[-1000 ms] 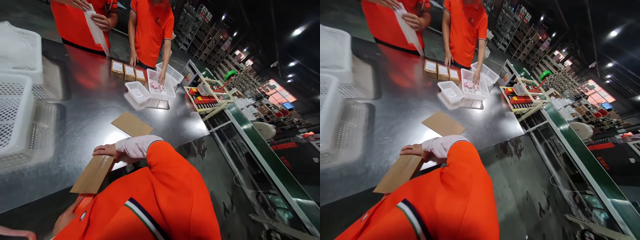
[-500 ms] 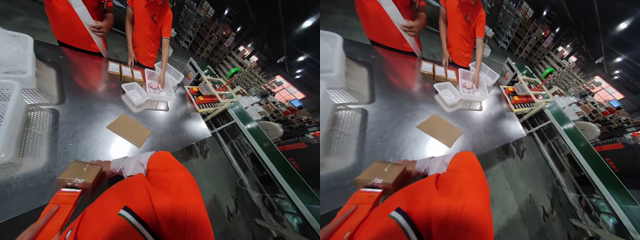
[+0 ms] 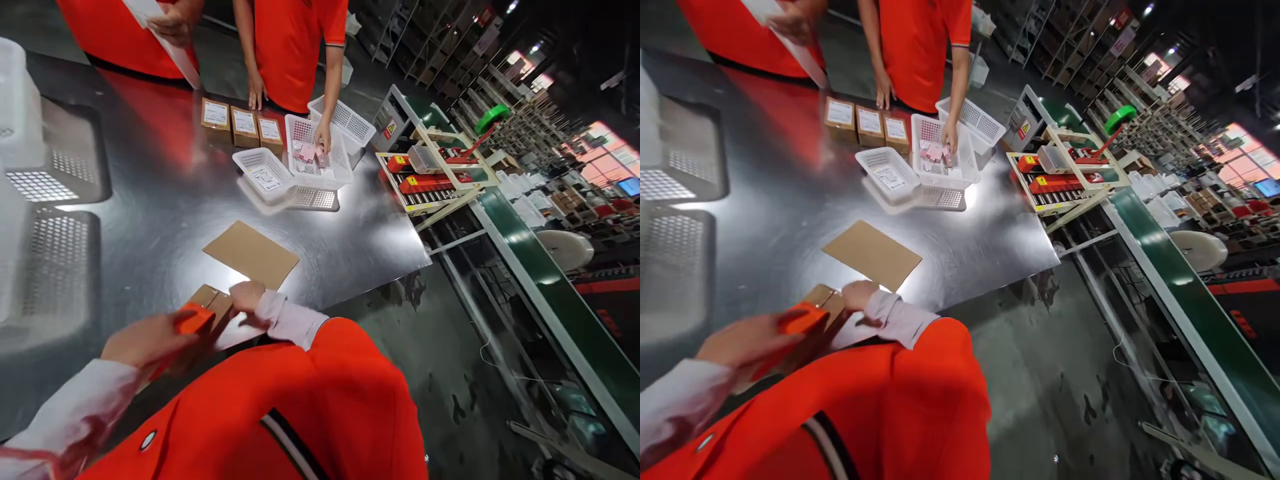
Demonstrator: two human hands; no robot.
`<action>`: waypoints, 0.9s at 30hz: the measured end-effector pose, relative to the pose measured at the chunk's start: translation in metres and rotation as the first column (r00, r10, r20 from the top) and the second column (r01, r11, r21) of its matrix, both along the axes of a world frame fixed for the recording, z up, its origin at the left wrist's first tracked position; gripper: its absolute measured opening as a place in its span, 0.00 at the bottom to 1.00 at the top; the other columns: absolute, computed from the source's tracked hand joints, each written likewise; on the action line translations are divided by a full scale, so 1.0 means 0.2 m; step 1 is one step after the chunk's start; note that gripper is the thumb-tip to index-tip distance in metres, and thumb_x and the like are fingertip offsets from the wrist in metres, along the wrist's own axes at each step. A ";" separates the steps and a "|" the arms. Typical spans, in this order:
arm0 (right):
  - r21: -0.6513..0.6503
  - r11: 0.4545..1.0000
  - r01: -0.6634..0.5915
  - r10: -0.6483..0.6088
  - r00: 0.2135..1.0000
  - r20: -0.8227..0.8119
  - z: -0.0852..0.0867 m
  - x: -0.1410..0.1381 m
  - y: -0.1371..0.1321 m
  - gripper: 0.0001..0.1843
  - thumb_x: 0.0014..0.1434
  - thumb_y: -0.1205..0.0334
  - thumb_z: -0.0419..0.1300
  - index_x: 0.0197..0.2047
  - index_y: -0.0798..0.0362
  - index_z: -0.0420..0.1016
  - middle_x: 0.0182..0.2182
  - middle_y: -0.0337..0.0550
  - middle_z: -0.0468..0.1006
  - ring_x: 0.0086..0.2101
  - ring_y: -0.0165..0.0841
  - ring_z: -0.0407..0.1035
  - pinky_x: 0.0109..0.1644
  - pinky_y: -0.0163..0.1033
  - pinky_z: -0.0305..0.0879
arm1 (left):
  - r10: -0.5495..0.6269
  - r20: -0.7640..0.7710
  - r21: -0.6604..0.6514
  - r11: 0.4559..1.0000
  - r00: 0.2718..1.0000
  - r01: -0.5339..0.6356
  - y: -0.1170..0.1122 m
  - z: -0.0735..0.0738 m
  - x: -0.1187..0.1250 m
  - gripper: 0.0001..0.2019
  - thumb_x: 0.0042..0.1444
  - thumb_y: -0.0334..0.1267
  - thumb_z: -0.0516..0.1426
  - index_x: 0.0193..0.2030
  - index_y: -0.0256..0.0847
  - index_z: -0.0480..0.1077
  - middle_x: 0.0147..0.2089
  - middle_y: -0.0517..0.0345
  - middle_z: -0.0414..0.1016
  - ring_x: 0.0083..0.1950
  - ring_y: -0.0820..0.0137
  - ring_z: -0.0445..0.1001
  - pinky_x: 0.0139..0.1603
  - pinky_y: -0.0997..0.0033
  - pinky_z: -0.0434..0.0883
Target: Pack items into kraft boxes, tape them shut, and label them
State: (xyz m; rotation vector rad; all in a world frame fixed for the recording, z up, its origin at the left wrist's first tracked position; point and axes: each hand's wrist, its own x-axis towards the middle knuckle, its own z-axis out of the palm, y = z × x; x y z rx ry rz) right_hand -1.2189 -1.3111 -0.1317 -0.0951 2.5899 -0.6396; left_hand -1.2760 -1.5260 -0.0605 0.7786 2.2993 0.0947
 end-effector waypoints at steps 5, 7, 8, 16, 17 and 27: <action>0.122 0.907 -0.403 0.416 0.903 -0.107 0.04 -0.19 0.05 0.76 0.41 0.71 0.84 0.83 0.61 0.46 0.82 0.65 0.45 0.80 0.67 0.34 0.78 0.74 0.48 | -0.028 -0.002 -0.089 0.996 1.000 0.027 0.10 0.12 0.04 0.39 0.58 0.56 0.60 0.75 0.40 0.73 0.45 0.51 0.86 0.40 0.61 0.75 0.44 0.71 0.61; 0.121 0.845 -0.521 0.530 0.845 -0.065 -0.04 -0.24 -0.01 0.73 0.47 0.67 0.82 0.84 0.61 0.42 0.82 0.66 0.42 0.80 0.66 0.27 0.78 0.77 0.42 | 0.016 0.001 -0.071 0.997 1.000 -0.016 0.09 0.12 0.05 0.37 0.59 0.54 0.61 0.72 0.40 0.75 0.38 0.59 0.82 0.35 0.67 0.67 0.44 0.73 0.57; 0.118 0.831 -0.544 0.553 0.831 -0.056 -0.08 -0.25 -0.05 0.70 0.50 0.66 0.80 0.84 0.61 0.43 0.82 0.66 0.44 0.80 0.64 0.29 0.79 0.76 0.41 | 0.032 0.003 -0.063 0.998 0.999 -0.032 0.08 0.12 0.06 0.35 0.59 0.52 0.62 0.71 0.39 0.77 0.34 0.61 0.80 0.33 0.69 0.63 0.43 0.73 0.55; 0.052 0.800 -0.597 0.599 0.792 -0.118 -0.13 -0.26 -0.06 0.60 0.46 0.70 0.77 0.79 0.62 0.57 0.74 0.67 0.61 0.72 0.56 0.53 0.75 0.66 0.54 | 0.138 0.041 -0.097 0.986 0.990 -0.133 -0.14 0.15 0.20 0.32 0.59 0.48 0.63 0.69 0.38 0.78 0.35 0.60 0.81 0.33 0.69 0.64 0.39 0.77 0.52; 0.052 0.801 -0.596 0.598 0.792 -0.122 -0.13 -0.26 -0.05 0.60 0.46 0.69 0.77 0.79 0.63 0.58 0.74 0.68 0.61 0.72 0.57 0.54 0.74 0.66 0.54 | 0.146 0.054 -0.117 0.983 0.988 -0.139 -0.22 0.14 0.23 0.33 0.59 0.48 0.64 0.70 0.40 0.78 0.35 0.61 0.82 0.34 0.68 0.66 0.38 0.78 0.53; 0.105 0.758 -0.643 0.652 0.750 -0.114 -0.19 -0.23 -0.15 0.61 0.46 0.64 0.79 0.79 0.63 0.59 0.73 0.68 0.61 0.71 0.58 0.54 0.70 0.62 0.63 | 0.367 0.053 -0.035 0.930 0.929 -0.365 -0.64 -0.19 0.60 0.35 0.55 0.43 0.66 0.70 0.32 0.76 0.21 0.69 0.71 0.32 0.67 0.69 0.38 0.77 0.49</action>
